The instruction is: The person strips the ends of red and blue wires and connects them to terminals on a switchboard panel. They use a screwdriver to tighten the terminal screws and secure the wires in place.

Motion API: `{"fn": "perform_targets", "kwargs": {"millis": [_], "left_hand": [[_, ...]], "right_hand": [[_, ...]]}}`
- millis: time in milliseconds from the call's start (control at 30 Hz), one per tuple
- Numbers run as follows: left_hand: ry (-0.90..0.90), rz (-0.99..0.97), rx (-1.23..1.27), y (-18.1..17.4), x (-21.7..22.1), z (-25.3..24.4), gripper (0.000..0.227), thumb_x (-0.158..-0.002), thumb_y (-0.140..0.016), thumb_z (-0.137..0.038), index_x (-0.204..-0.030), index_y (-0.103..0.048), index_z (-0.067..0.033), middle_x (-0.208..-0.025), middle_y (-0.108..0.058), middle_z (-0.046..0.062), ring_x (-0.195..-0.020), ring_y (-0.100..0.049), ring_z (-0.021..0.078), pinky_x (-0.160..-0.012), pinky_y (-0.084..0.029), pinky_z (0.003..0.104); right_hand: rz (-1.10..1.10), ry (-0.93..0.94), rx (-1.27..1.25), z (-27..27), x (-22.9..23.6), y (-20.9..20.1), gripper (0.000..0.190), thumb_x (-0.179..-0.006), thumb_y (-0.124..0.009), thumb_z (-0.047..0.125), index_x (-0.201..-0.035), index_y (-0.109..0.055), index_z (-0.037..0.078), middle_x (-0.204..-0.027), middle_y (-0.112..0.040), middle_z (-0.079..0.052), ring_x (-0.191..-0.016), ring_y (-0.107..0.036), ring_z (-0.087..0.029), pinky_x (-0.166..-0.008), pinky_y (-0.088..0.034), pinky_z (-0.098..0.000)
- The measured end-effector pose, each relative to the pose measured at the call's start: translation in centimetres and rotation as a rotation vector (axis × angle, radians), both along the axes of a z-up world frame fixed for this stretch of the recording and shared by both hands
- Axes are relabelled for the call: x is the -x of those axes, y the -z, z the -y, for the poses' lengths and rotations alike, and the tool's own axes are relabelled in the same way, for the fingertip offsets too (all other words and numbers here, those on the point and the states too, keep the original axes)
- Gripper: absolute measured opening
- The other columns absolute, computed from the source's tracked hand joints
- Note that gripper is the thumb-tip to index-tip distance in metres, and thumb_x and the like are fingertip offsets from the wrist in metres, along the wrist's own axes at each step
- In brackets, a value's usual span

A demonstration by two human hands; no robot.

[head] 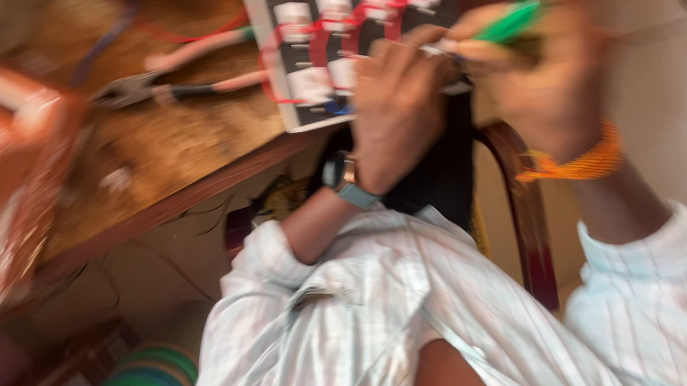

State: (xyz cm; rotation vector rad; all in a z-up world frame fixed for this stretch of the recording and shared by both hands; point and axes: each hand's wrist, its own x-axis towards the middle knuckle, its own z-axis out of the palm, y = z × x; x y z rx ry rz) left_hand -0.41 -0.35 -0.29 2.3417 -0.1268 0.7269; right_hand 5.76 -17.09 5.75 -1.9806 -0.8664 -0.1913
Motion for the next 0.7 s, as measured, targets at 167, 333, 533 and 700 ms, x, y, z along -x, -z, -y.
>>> {"fn": "perform_targets", "kwargs": {"millis": [167, 333, 533, 700], "left_hand": [[-0.054, 0.108, 0.052, -1.9, 3.4, -3.9, 0.029, -0.087, -0.075, -0.010, -0.115, -0.069, -0.0088, -0.128, -0.062, 0.005, -0.114, -0.058, 0.0256, -0.104, -0.044, 0.043], [-0.300, 0.162, 0.024, 0.4, 3.5, -16.0, 0.014, -0.092, -0.071, -0.003, -0.105, -0.070, -0.0094, -0.103, -0.072, 0.002, -0.098, -0.068, 0.0214, -0.087, -0.054, 0.037], [-0.393, 0.057, -0.195, 2.8, 4.0, -23.3, 0.010, -0.098, -0.068, -0.003, -0.104, -0.071, -0.0100, -0.100, -0.072, 0.005, -0.096, -0.070, 0.0251, -0.078, -0.056, 0.040], [-0.331, -0.035, -0.240, 2.9, -0.3, -20.6, 0.006, -0.092, -0.076, -0.014, -0.097, -0.074, -0.0114, -0.091, -0.072, 0.005, -0.085, -0.070, 0.0249, -0.071, -0.056, 0.039]], "right_hand": [[-0.373, 0.085, -0.045, 0.4, -6.4, 1.9, 0.030, -0.107, -0.070, 0.009, -0.131, -0.053, 0.007, -0.107, -0.066, -0.007, -0.093, -0.068, -0.016, -0.077, -0.053, -0.0302], [-0.383, 0.296, 0.356, -0.1, -11.5, 10.0, 0.030, -0.103, -0.071, 0.016, -0.129, -0.059, 0.006, -0.104, -0.064, -0.005, -0.088, -0.062, -0.018, -0.075, -0.050, -0.0358], [-0.297, -0.055, -0.142, 3.2, -13.4, 14.8, 0.024, -0.118, -0.054, 0.018, -0.136, -0.056, 0.002, -0.130, -0.059, -0.003, -0.124, -0.056, -0.012, -0.114, -0.046, -0.0340], [-0.387, 0.133, -0.041, 7.5, -11.3, 14.2, 0.025, -0.119, -0.053, 0.025, -0.130, -0.058, 0.003, -0.123, -0.060, -0.001, -0.115, -0.056, -0.011, -0.107, -0.046, -0.0315]]}}
